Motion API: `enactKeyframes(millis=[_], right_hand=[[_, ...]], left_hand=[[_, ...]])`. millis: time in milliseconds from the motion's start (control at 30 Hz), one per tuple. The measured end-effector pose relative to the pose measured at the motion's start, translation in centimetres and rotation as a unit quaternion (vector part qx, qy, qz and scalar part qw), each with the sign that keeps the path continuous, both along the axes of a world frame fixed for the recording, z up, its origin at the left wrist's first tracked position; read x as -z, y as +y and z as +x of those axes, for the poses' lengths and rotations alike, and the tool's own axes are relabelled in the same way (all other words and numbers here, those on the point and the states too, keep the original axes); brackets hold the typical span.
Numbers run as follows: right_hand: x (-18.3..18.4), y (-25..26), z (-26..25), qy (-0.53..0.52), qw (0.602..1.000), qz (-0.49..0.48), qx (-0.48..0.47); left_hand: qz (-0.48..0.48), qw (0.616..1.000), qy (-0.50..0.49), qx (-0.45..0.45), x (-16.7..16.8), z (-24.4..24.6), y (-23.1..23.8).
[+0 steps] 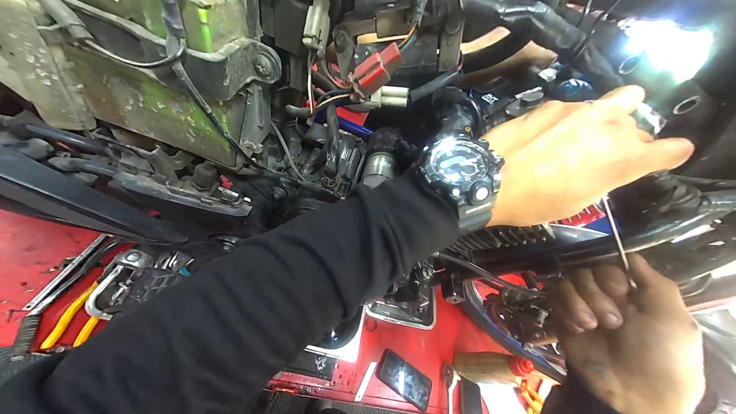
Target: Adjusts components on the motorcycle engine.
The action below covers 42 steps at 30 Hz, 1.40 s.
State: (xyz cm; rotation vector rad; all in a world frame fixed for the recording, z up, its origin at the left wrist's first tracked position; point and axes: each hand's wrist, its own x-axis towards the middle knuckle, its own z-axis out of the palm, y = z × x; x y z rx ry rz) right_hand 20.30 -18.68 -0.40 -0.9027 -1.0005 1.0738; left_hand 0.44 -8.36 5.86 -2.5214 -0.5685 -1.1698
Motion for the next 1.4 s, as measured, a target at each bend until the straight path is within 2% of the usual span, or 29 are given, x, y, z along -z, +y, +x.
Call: enactKeyframes(millis=[67, 200, 300, 433, 567, 667, 767, 867, 1000, 1067, 1233, 1400], right_hand=[[-1.1, -2.1, -3.4, 0.005, 0.999, 0.011, 0.030], [-2.6, -3.9, -8.2, 0.101, 0.994, 0.027, -0.044], [-3.2, -3.2, -10.4, 0.084, 0.992, 0.054, -0.071], [-3.5, -3.1, -7.7, 0.056, 0.981, 0.070, -0.172], [-2.8, -2.9, -2.4, 0.043, 0.963, 0.084, -0.253], [-1.3, -1.1, 2.0, 0.104, 0.946, 0.048, -0.303], [-0.4, 0.7, 4.7, 0.116, 0.950, 0.007, -0.291], [-0.6, 1.8, 6.0, 0.046, 0.966, -0.018, -0.255], [-2.2, 2.7, 5.7, -0.128, 0.953, -0.001, -0.275], [-3.1, 3.3, 4.9, -0.155, 0.944, -0.003, -0.293], [-4.1, 3.3, 3.7, -0.042, 0.940, -0.062, -0.334], [-4.2, 1.4, 1.5, 0.036, 0.956, -0.087, -0.278]], left_hand=[[-0.004, 1.000, -0.008, 0.005, 0.0, 0.0, 0.1], [-0.002, 1.000, -0.026, 0.016, 0.2, 0.2, 0.3], [-0.006, 0.999, -0.029, 0.017, 0.2, -0.1, 0.6], [-0.011, 1.000, -0.026, 0.011, 0.2, -0.2, 0.5], [-0.016, 0.999, -0.028, 0.008, 0.1, -0.3, -0.1], [-0.006, 1.000, -0.011, -0.020, 0.4, -0.2, -0.4], [0.001, 1.000, -0.016, -0.025, 0.4, 0.0, -0.3], [0.003, 1.000, -0.014, -0.024, 0.5, 0.1, -0.2], [0.002, 1.000, -0.010, -0.027, 0.3, 0.1, -0.1], [0.005, 1.000, -0.010, -0.020, 0.2, 0.1, -0.2], [0.016, 0.999, -0.031, -0.013, 0.4, 0.4, 0.1], [0.016, 1.000, -0.022, -0.006, 0.2, 0.3, 0.0]])
